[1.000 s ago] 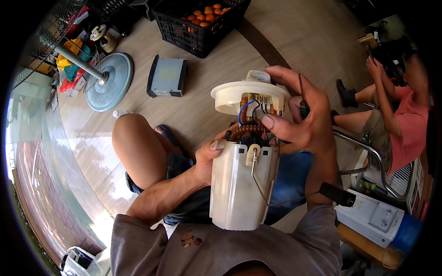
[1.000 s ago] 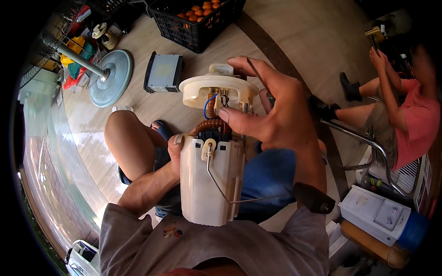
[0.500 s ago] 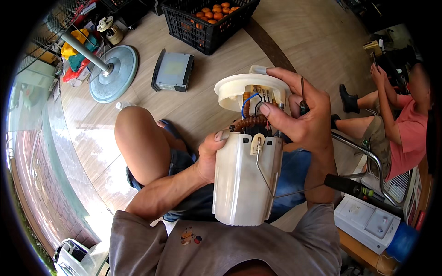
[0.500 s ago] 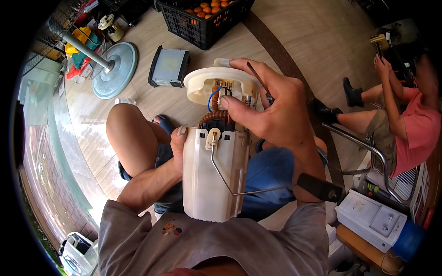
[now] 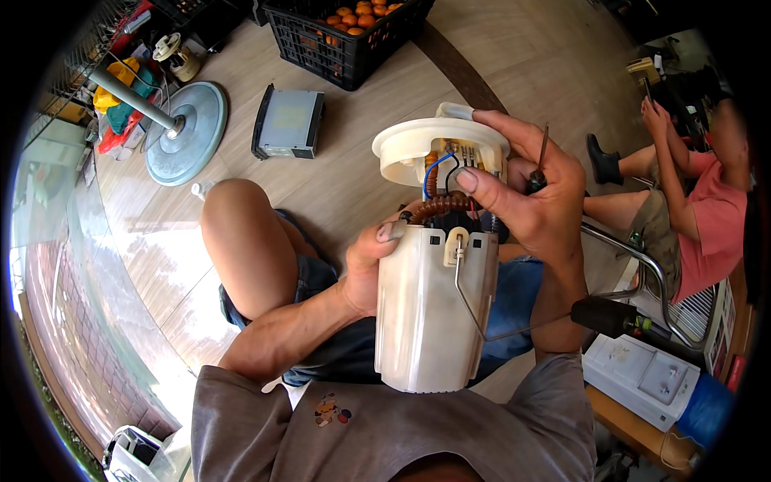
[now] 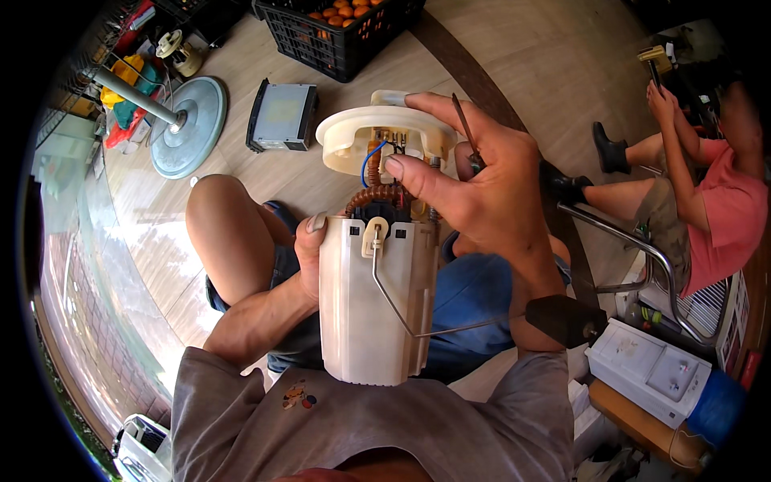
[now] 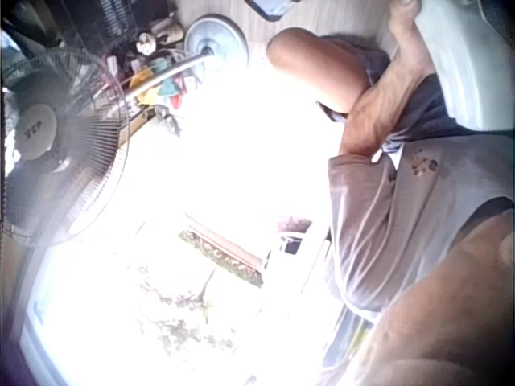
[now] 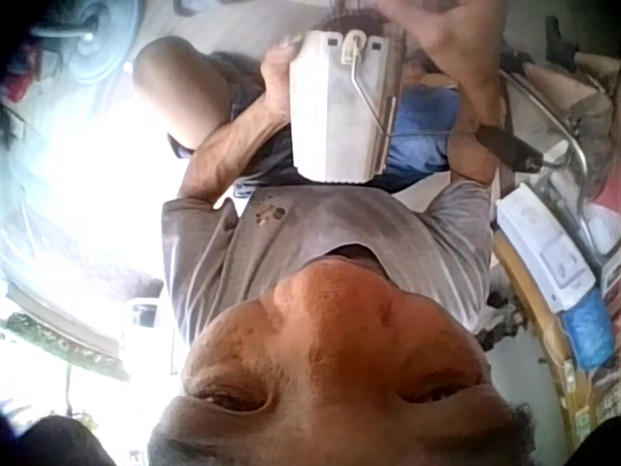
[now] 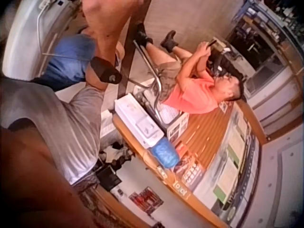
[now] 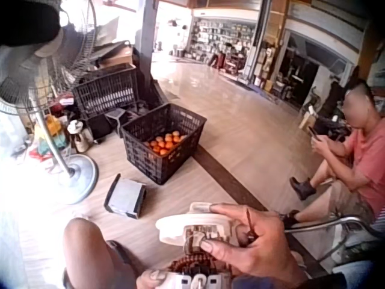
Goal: The person disassembles and services a car's fuel pump assembly by hand using a small screwdriver, separating the internal modules and aligning the springs and electrical connectors.
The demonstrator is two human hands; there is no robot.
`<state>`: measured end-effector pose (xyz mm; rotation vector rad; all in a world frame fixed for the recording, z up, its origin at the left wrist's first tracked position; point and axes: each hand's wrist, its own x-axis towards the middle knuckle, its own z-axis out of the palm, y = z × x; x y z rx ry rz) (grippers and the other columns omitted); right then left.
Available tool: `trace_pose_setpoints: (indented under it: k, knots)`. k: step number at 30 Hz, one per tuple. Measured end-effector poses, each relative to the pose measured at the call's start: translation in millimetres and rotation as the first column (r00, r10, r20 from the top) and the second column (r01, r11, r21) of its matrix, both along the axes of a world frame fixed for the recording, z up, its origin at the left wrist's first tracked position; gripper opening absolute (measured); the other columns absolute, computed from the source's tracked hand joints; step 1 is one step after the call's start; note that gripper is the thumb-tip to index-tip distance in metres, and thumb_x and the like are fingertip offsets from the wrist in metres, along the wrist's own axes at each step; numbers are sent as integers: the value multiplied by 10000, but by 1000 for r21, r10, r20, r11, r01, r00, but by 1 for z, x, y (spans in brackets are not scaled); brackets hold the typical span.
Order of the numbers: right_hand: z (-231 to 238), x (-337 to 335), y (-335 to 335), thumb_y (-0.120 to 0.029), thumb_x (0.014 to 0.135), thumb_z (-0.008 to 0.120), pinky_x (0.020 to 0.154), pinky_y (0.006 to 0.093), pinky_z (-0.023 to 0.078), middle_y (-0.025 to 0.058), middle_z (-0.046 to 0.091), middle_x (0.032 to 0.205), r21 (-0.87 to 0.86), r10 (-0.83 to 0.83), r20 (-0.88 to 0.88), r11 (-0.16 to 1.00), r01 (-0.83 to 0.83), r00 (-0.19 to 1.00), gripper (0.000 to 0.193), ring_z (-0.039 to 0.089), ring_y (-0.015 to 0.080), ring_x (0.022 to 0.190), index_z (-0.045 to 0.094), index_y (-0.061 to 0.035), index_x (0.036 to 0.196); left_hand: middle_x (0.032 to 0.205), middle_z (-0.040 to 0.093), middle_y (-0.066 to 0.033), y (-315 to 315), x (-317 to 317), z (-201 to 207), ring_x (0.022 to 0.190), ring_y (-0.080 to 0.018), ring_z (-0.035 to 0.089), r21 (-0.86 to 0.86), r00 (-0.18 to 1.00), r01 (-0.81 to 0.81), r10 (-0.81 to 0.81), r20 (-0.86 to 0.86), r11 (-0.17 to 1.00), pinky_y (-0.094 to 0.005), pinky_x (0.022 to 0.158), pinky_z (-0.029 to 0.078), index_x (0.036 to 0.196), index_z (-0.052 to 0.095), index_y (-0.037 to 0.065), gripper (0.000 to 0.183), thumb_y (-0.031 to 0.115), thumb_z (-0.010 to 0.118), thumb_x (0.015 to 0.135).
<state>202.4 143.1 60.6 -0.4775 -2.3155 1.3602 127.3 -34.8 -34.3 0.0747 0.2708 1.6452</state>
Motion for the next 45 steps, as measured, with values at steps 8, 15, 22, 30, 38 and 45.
trace_pose_setpoints:
  k: [8, 15, 22, 30, 38, 45]
  knots:
    - [-1, 5, -2, -120, 748, 811, 445, 186, 325, 33, 683, 796, -14, -31, -61, 999, 30, 998, 437, 425, -4, 513, 666, -4, 1143, 1317, 528, -164, 4, 2, 4, 1147, -262, 582, -7, 999, -5, 5, -32, 1000, -404, 975, 491, 1465, 312, 34, 973, 504, 697, 705]
    - [3, 2, -7, -92, 737, 801, 658, 252, 535, 120, 723, 930, -38, -35, -103, 999, 31, 994, 434, 666, 103, 766, 657, 18, 1132, 1348, 509, -175, 5, 2, 4, 1193, -319, 553, -108, 973, 11, -36, -226, 994, -497, 1008, 468, 1456, 351, 73, 1057, 717, 636, 668]
    - [7, -2, -7, -70, 738, 779, 753, 290, 559, 153, 721, 968, 189, -8, -53, 982, 18, 999, 428, 706, 177, 877, 643, 23, 1133, 1215, 606, -151, 0, 5, -10, 1054, -257, 630, -36, 999, -41, 41, -13, 999, -421, 922, 521, 1394, 417, 33, 876, 558, 671, 742]
    - [1, -5, -6, -62, 736, 767, 786, 300, 565, 157, 716, 981, 106, 1, -79, 994, 7, 997, 435, 707, 185, 897, 637, 27, 1142, 1138, 650, -166, -3, 7, -16, 984, -275, 659, -118, 998, -60, 64, 27, 991, -435, 875, 542, 1316, 494, 35, 780, 578, 624, 771]
    - [6, -8, -9, -47, 743, 757, 781, 289, 561, 152, 715, 980, 97, -2, -40, 995, 6, 999, 426, 697, 166, 896, 632, 45, 1140, 1095, 666, -180, -3, 7, -20, 950, -281, 668, -112, 997, -16, 24, 72, 994, -434, 869, 544, 1234, 556, -7, 747, 589, 594, 784]
    - [3, -8, -9, -52, 742, 759, 768, 281, 556, 150, 719, 967, 34, -17, -52, 999, 19, 999, 417, 697, 156, 878, 637, 41, 1130, 1114, 656, -183, -3, 5, -17, 969, -280, 664, -40, 998, -37, 39, 50, 999, -432, 871, 545, 1275, 528, -6, 775, 588, 596, 782]
